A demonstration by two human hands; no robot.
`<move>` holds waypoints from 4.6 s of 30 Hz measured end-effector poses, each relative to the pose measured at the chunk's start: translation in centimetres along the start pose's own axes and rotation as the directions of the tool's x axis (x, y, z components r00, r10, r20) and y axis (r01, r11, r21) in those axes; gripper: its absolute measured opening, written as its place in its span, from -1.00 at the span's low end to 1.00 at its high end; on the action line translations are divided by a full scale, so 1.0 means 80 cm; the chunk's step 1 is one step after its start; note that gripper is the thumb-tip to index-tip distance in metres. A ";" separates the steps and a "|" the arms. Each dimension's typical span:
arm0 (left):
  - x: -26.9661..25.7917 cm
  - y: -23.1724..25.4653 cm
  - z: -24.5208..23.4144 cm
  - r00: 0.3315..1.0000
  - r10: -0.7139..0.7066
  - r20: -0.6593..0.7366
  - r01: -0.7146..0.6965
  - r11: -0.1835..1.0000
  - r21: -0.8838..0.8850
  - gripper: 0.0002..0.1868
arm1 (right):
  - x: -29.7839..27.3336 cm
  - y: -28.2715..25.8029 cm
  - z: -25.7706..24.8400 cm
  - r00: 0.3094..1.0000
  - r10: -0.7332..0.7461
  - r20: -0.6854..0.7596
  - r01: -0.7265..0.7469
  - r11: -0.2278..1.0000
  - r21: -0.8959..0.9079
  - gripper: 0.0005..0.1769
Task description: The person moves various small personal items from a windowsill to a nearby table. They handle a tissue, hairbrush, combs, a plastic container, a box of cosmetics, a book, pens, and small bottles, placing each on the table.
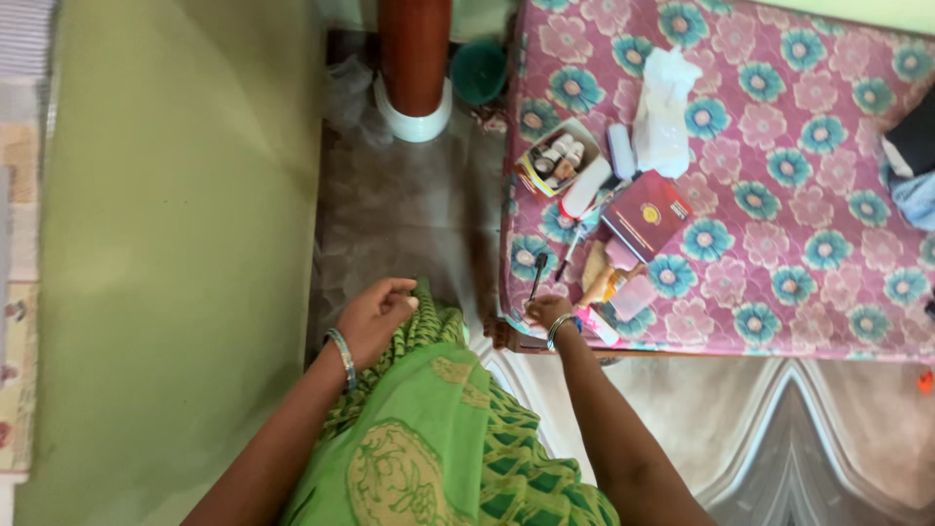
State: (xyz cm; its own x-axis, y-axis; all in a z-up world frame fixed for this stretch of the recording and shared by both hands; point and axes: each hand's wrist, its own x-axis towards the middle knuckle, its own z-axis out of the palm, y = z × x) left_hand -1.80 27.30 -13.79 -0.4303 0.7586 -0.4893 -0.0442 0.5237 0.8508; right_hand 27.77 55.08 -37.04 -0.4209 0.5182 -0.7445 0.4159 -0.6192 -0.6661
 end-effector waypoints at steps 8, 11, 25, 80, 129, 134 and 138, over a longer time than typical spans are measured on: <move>-0.033 -0.015 -0.025 0.998 0.000 -0.064 -0.012 0.985 -0.173 -0.54 | 0.042 -0.064 -0.059 0.973 0.233 -0.010 -0.207 0.884 0.420 -0.51; -0.062 -0.030 -0.047 0.989 -0.015 -0.148 -0.024 0.966 -0.258 -0.55 | 0.047 -0.070 -0.021 0.988 0.152 -0.032 -0.142 0.968 0.207 -0.54; -0.246 0.000 -0.114 0.492 0.207 -0.846 -0.204 0.972 0.119 -0.64 | -0.153 -0.191 0.531 0.520 -0.015 0.854 0.609 0.708 -0.358 -0.71; -0.153 0.029 0.000 0.872 0.476 -0.118 -0.390 0.819 0.421 -0.64 | -0.095 0.065 0.028 0.995 0.012 -0.097 -0.054 0.894 -0.444 -0.67; -0.350 -0.080 -0.163 -0.004 -0.156 -0.988 -0.402 0.905 -0.141 -0.78 | -0.367 -0.130 0.608 0.141 -0.141 0.980 0.970 0.216 -0.108 -0.78; -0.257 -0.027 -0.112 0.408 0.001 -0.913 -0.344 0.927 -0.153 -0.77 | -0.257 -0.119 0.461 0.619 -0.031 0.785 0.595 0.671 -0.443 -0.81; -0.182 -0.009 -0.047 0.784 0.281 -0.554 -0.212 0.959 0.187 -0.64 | -0.188 -0.076 0.336 0.792 -0.116 0.599 0.448 0.776 -0.443 -0.86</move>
State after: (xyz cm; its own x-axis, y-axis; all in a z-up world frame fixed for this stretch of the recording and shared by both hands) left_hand 1.12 14.40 -6.54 -0.8489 0.5272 -0.0389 0.2168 0.4143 0.8839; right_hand 9.92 35.19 -20.61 -0.8646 0.1294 -0.4855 0.4910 0.0129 -0.8711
